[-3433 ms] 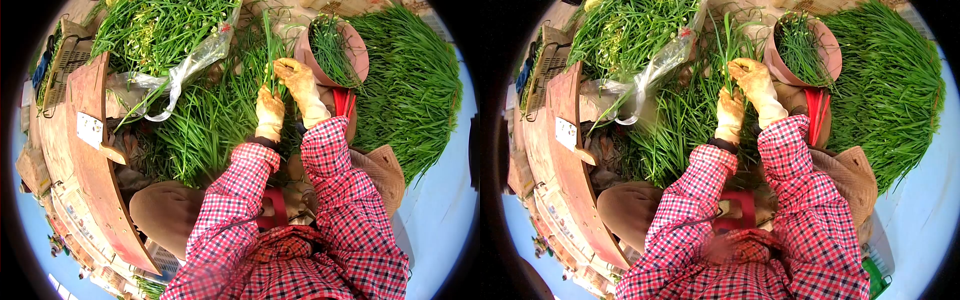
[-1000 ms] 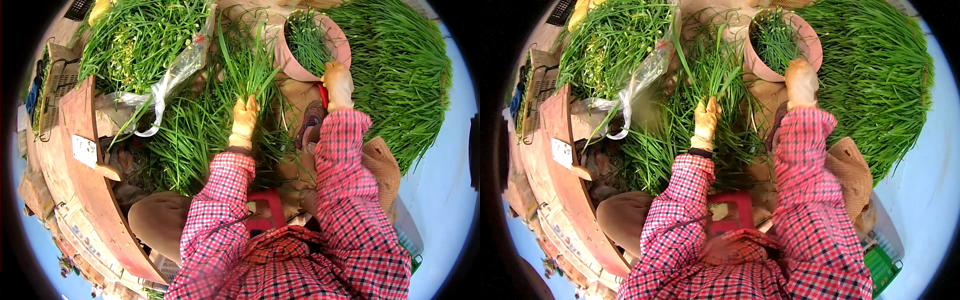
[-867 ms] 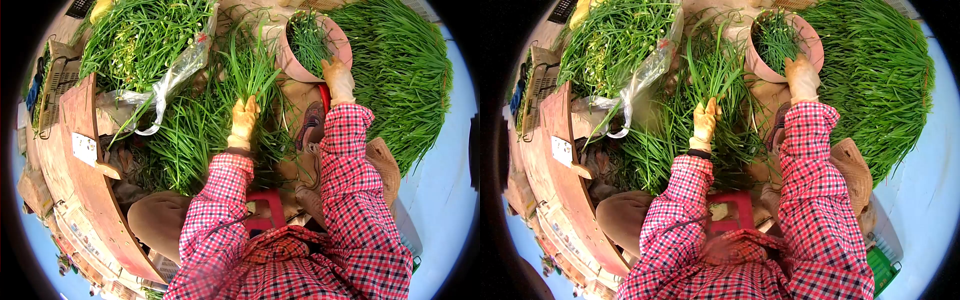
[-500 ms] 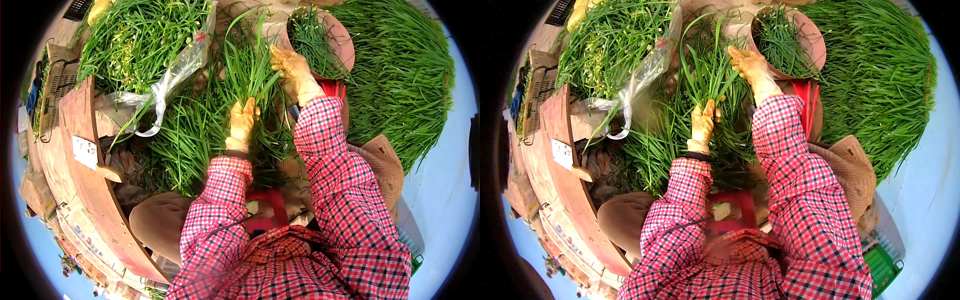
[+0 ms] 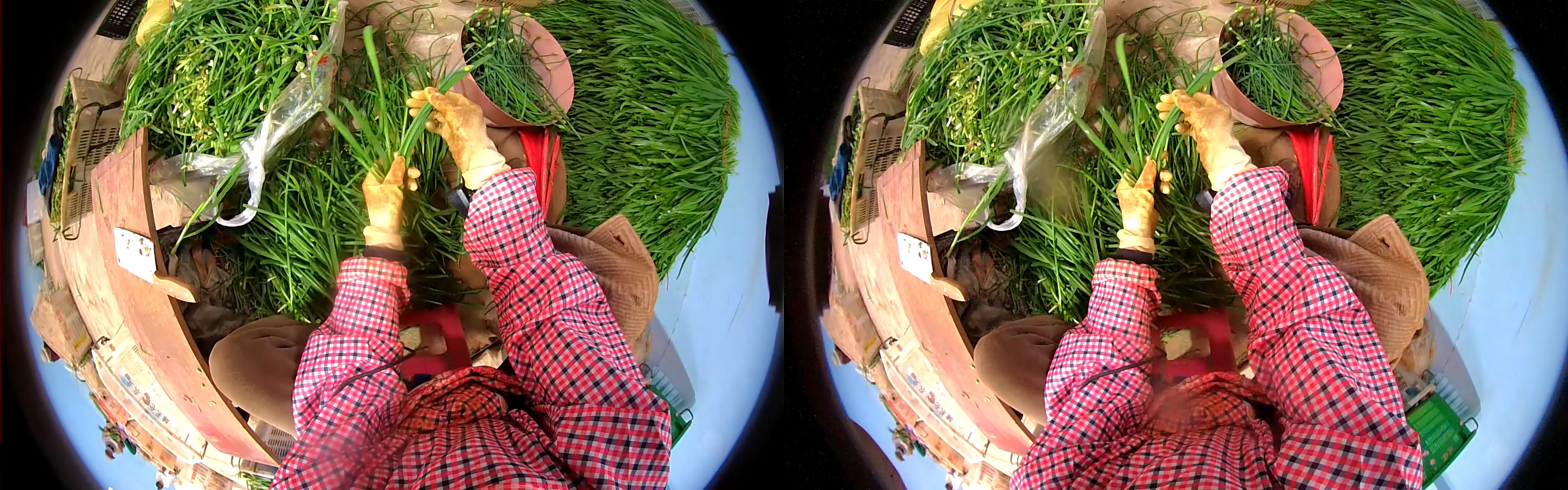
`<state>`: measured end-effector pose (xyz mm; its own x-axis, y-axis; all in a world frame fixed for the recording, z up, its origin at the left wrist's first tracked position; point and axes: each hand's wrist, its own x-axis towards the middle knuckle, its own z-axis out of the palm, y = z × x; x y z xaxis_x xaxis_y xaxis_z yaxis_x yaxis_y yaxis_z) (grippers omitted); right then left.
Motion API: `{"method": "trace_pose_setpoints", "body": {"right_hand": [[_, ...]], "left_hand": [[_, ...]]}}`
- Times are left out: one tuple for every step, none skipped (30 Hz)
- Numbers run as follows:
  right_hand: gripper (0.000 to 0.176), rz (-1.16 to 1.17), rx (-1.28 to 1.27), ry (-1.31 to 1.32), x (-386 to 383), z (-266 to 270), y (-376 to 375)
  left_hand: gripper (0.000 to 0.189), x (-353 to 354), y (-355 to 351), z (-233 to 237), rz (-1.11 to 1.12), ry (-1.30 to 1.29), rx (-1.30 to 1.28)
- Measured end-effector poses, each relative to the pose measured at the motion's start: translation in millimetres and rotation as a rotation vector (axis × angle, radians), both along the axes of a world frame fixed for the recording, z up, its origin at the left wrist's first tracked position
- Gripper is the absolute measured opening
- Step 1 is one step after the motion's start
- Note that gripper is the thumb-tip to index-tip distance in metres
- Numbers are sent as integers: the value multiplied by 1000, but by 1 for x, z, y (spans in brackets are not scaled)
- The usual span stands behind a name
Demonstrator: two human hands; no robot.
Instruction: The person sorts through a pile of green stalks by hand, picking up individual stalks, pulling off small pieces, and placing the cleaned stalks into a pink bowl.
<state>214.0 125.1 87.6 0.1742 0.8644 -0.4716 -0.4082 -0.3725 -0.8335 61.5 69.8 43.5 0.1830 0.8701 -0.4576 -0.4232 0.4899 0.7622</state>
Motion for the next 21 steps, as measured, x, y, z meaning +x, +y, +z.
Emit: {"method": "trace_pose_setpoints", "body": {"right_hand": [[33, 14, 2, -41, -1, 1, 0], [33, 29, 3, -82, -2, 1, 1], [33, 45, 4, -122, -4, 2, 1], [25, -10, 44, -118, -8, 0, 2], [25, 2, 35, -102, -7, 0, 2], [25, 14, 25, -84, -7, 3, 2], [25, 26, 14, -66, -7, 5, 2], [24, 20, 12, -49, -6, 6, 1], [24, 14, 10, -31, -5, 7, 0], [24, 7, 7, -14, -4, 8, 0], [24, 16, 5, -71, -3, 8, -1], [24, 25, 3, -128, -1, 6, -2], [24, 34, 1, -186, 1, 5, -2], [24, 36, 5, -187, 3, 1, -1], [25, 39, 8, -186, 5, -3, 0], [25, 41, 11, -187, 6, -8, -1], [25, 12, 20, -148, 7, -12, -2], [26, -17, 28, -108, 6, -13, -4], [26, -47, 37, -69, 5, -13, -5], [26, -63, 30, -35, 4, -14, -6], [26, -79, 22, -1, 3, -15, -8]], "left_hand": [[25, -1, 0, 3, -5, 26, -10], [24, -2, -1, 4, -10, 53, -20], [24, -2, -1, 4, -12, 57, -18], [24, -2, -1, 4, -14, 61, -17], [23, -2, -2, 4, -16, 64, -17], [21, -2, -2, 5, -16, 53, -14], [18, -3, -2, 6, -17, 42, -11], [15, -3, -1, 6, -17, 31, -8], [15, -3, 0, 6, -25, 29, -19], [16, -3, 1, 6, -34, 26, -29], [16, -3, 1, 6, -42, 23, -39], [19, -2, 1, 7, -53, 47, -37], [22, -2, 1, 8, -62, 70, -34], [25, -2, 1, 9, -72, 94, -31], [25, -2, 1, 10, -62, 81, -28], [25, -2, 1, 10, -51, 68, -25], [25, -1, 1, 11, -40, 55, -21], [24, -1, 1, 14, -21, 59, 0], [23, -1, 1, 17, -1, 63, 22], [23, 0, 1, 19, 18, 67, 44], [22, 0, 0, 17, 37, 58, 43]]}}
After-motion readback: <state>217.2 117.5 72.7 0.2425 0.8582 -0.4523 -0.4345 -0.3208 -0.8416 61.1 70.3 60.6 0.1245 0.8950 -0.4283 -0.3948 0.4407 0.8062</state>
